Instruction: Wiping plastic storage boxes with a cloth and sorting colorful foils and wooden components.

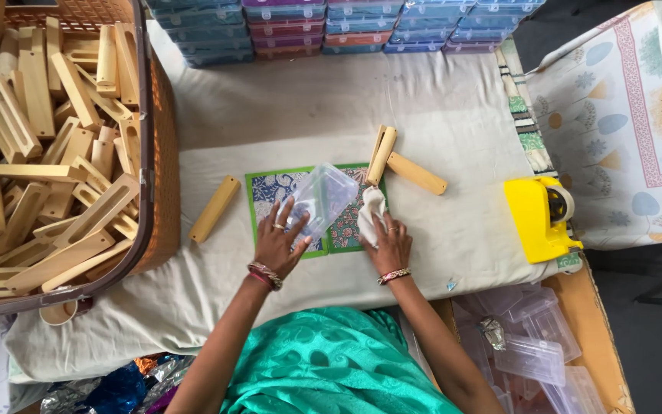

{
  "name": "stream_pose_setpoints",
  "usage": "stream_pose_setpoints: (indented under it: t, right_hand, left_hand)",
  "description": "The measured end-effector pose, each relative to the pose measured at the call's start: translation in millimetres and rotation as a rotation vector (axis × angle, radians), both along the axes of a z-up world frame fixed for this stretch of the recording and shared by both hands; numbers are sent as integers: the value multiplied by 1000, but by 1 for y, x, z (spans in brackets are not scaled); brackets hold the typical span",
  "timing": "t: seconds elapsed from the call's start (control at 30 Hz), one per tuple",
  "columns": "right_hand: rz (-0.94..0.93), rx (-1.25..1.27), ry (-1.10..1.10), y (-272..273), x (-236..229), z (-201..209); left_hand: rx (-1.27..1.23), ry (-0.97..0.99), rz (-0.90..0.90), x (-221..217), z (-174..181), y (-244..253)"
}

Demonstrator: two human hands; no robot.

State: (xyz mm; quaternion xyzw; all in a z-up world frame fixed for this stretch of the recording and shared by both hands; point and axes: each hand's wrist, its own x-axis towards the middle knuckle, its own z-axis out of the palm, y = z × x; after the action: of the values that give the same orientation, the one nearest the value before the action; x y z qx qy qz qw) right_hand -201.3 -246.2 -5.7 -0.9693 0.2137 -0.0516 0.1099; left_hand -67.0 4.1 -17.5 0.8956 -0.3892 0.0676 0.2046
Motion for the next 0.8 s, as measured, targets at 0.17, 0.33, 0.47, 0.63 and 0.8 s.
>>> stream_pose_setpoints:
  t: [0.17,0.33,0.47,0.63,0.8]
  right_hand:
    - [-135,237,-346,-63,3,-90]
    - [-117,340,-553,-35,50,-4]
    - [135,159,-433,-14,105,-2]
    - [239,-48,-144,35,129,-16]
    - [449,61,-102,105,91,8]
  left_hand:
    - [-110,171,202,-16,-34,-2]
    - [-278,482,344,-23,-21,-15]
    - [-204,544,342,-16,-32,-22]
    - [-193,537,353,-13,-35,-20]
    - [-203,493,384,-20,-113,-23]
